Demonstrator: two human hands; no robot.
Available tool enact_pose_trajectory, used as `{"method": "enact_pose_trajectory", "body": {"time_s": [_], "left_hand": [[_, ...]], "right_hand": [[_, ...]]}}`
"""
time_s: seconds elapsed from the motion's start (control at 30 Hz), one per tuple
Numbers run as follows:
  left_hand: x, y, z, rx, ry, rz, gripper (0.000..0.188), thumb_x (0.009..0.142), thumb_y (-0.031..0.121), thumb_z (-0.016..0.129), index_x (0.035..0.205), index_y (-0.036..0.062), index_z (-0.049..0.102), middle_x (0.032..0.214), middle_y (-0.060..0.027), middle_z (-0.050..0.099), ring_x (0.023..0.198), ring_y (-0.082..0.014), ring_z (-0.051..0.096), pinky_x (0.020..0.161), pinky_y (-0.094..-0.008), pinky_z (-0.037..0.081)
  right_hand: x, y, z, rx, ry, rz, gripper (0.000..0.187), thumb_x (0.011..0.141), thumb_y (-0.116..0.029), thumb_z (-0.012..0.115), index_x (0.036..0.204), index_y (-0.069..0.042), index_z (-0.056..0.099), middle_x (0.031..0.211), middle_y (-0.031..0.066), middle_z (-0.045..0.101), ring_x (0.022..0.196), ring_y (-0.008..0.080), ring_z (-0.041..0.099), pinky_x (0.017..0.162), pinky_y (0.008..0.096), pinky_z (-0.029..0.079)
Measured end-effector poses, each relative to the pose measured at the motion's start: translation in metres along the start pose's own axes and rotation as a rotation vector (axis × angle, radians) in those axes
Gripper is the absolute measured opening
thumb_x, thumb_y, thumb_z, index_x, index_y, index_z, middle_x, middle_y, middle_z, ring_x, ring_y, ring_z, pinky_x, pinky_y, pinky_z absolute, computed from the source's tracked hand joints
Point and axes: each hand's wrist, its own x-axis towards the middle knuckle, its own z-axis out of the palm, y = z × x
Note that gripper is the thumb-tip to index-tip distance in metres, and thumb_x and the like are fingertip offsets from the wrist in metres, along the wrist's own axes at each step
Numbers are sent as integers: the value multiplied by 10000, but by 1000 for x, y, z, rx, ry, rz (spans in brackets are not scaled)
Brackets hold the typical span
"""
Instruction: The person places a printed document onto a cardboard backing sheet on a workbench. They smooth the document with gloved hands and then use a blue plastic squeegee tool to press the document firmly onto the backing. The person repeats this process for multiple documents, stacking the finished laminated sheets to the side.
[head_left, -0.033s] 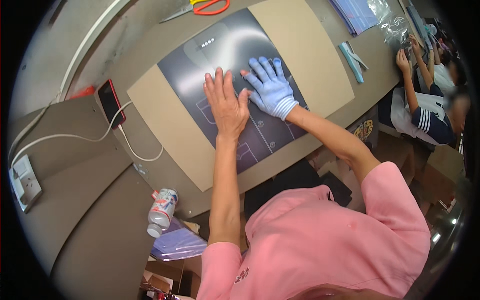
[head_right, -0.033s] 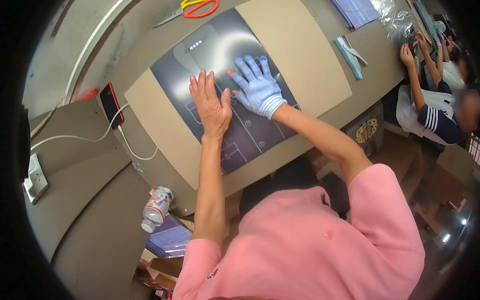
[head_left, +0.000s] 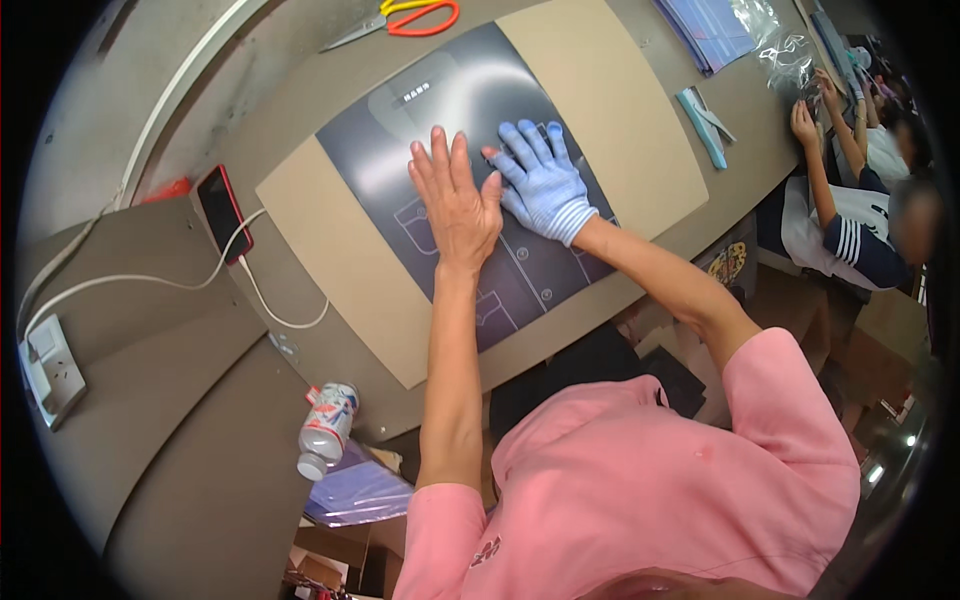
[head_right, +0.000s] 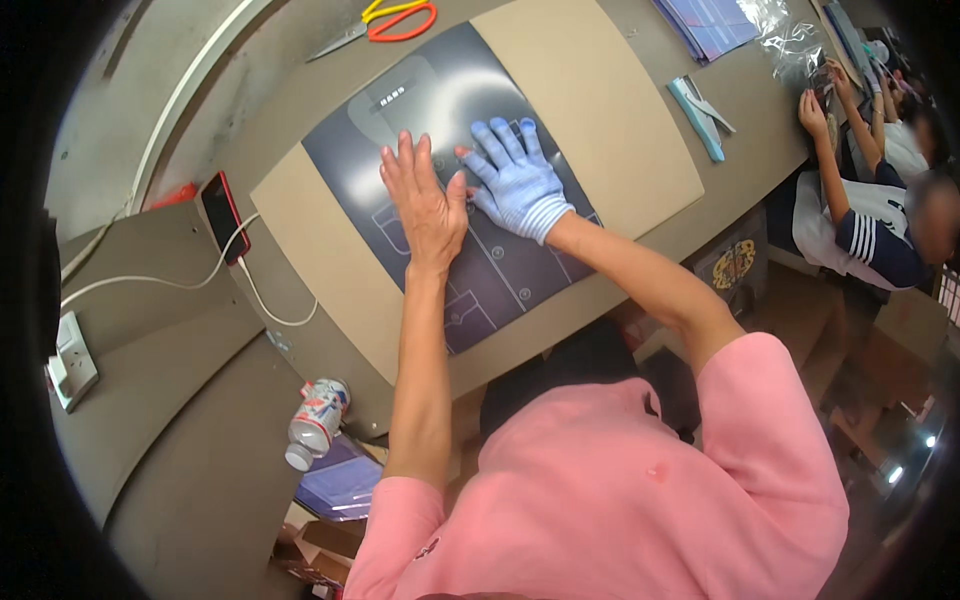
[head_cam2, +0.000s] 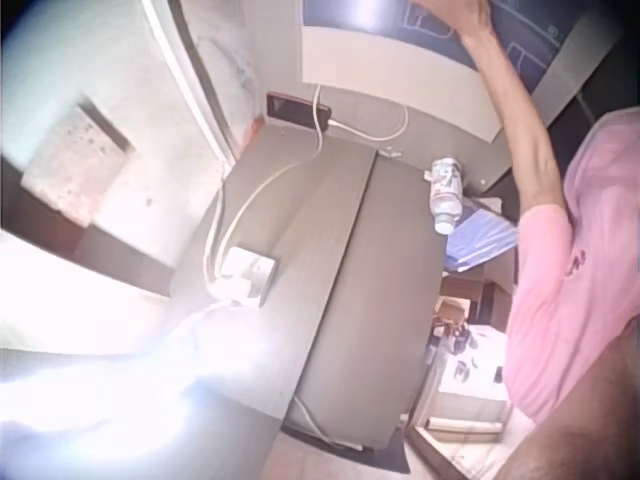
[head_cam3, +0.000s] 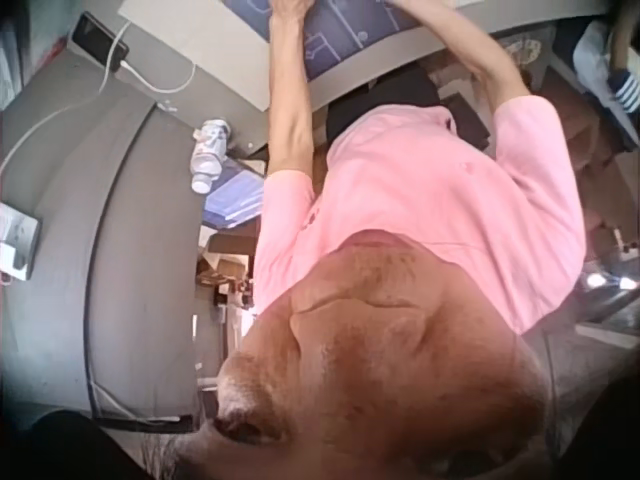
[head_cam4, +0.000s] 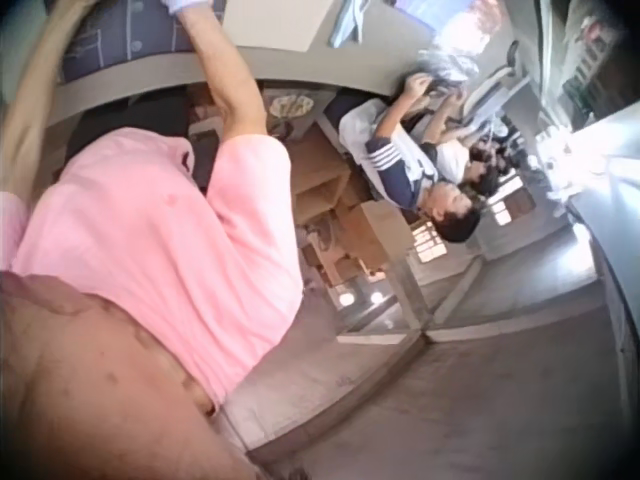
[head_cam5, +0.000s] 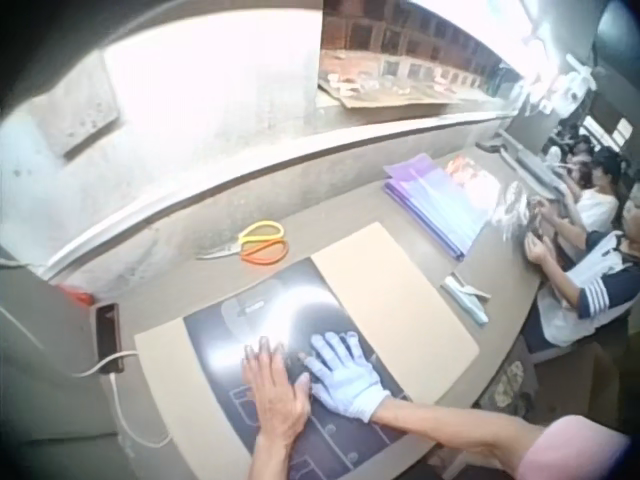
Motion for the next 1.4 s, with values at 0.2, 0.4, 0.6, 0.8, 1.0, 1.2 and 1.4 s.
{"method": "enact_pose_trajectory", "body": {"time_s": [0.2, 0.4, 0.6, 0.8, 1.0, 1.2, 1.4], "left_hand": [[16, -14, 34, 234, -296, 23, 728, 924, 507, 403, 1431, 3, 262, 1485, -236, 230, 1386, -419, 160, 1132, -514, 109], [16, -11, 35, 345, -330, 7, 791, 887, 529, 471, 1418, -25, 280, 1490, -245, 210, 1396, -404, 146, 1140, -491, 110], [20, -4, 36, 305, -330, -5, 768, 883, 474, 521, 1412, -31, 287, 1488, -246, 210, 1393, -405, 158, 1141, -492, 117], [18, -5, 33, 339, -322, -21, 755, 875, 454, 540, 1404, -28, 302, 1486, -245, 215, 1392, -410, 155, 1132, -504, 143], [19, -9, 42, 395, -257, 57, 704, 892, 433, 523, 1403, -3, 310, 1466, -250, 259, 1366, -423, 220, 1120, -511, 165], [14, -11, 41, 404, -239, 28, 661, 903, 402, 510, 1406, 19, 317, 1487, -199, 253, 1388, -382, 191, 1131, -489, 158], [18, -7, 40, 411, -269, 16, 653, 909, 393, 501, 1405, 9, 319, 1492, -204, 238, 1387, -390, 184, 1133, -486, 152]], "right_hand": [[5, 10, 6, -40, -6, -6, 465, 867, -286, 510, 1298, -111, 507, 1386, 146, 425, 1295, 335, 369, 1102, 521, 204], [90, 48, 21, -63, 93, -17, 468, 903, -314, 482, 1314, -93, 474, 1387, 152, 421, 1305, 330, 350, 1092, 500, 227], [177, 91, 42, -105, 184, -146, 457, 899, -347, 497, 1282, -97, 514, 1401, 128, 420, 1324, 327, 333, 1098, 498, 223], [204, 97, 23, 115, -46, -530, 550, 918, -310, 463, 1357, 10, 380, 1406, 236, 377, 1328, 366, 337, 1116, 470, 221], [146, 100, 32, 124, 63, -802, 427, 870, -364, 537, 1205, -104, 588, 1397, 110, 434, 1319, 327, 343, 1073, 514, 281], [-93, 63, -42, 502, -464, -669, 699, 715, -366, 716, 1314, -116, 457, 1417, 156, 381, 1325, 367, 349, 1100, 513, 268], [-24, 73, -34, 420, -262, -431, 689, 725, -218, 692, 1310, 15, 412, 1386, 251, 362, 1296, 402, 362, 1102, 506, 259]]}}
